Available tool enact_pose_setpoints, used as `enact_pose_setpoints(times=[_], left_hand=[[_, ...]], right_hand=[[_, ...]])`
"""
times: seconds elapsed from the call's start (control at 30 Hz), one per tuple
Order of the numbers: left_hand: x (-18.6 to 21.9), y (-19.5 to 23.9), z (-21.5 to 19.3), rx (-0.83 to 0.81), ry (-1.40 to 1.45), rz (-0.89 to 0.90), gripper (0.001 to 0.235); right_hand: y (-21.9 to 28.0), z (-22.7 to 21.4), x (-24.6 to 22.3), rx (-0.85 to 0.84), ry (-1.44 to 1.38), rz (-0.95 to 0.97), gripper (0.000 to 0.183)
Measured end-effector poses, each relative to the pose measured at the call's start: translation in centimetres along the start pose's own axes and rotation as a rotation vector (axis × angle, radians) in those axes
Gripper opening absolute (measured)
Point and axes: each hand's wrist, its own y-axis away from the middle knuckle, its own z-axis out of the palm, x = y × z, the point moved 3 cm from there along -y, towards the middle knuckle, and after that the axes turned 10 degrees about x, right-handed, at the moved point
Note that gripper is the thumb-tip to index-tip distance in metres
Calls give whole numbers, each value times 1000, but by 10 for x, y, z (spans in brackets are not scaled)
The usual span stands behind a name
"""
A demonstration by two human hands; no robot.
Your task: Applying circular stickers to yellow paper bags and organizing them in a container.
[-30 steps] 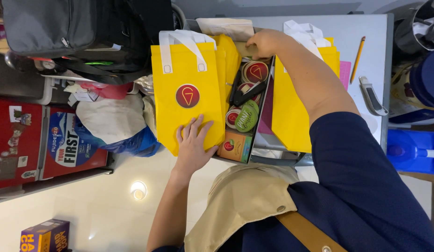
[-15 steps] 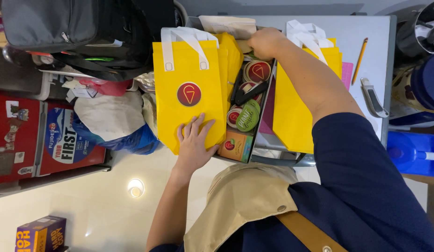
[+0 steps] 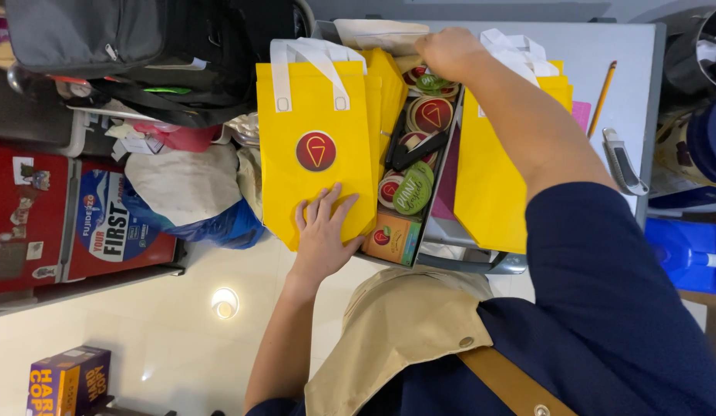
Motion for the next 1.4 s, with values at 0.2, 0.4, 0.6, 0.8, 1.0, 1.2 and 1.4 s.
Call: enact_pose_setpoints(times=[0.2, 0.4, 0.6, 0.8, 1.0, 1.2, 1.4], left_hand=[[1, 0, 0, 0, 17, -12, 69], [2, -1, -2, 2, 11, -10, 70], [3, -2, -3, -20, 11, -25, 68], [2, -4, 1, 3, -29, 6, 70], [1, -2, 3, 39, -47, 21, 68], [4, -2, 1, 37, 7, -6, 66], [5, -2, 2, 49, -12, 2, 68]], right_hand=[[23, 4, 10, 67, 51, -35, 53], [38, -6, 18, 171, 71, 19, 54], [52, -26, 23, 253, 45, 87, 36], [41, -32, -29, 254, 68, -2, 58], [9, -1, -24, 158, 209, 10, 30], [26, -62, -8, 4, 262, 186, 12], [22, -34, 28, 105, 51, 397, 20]])
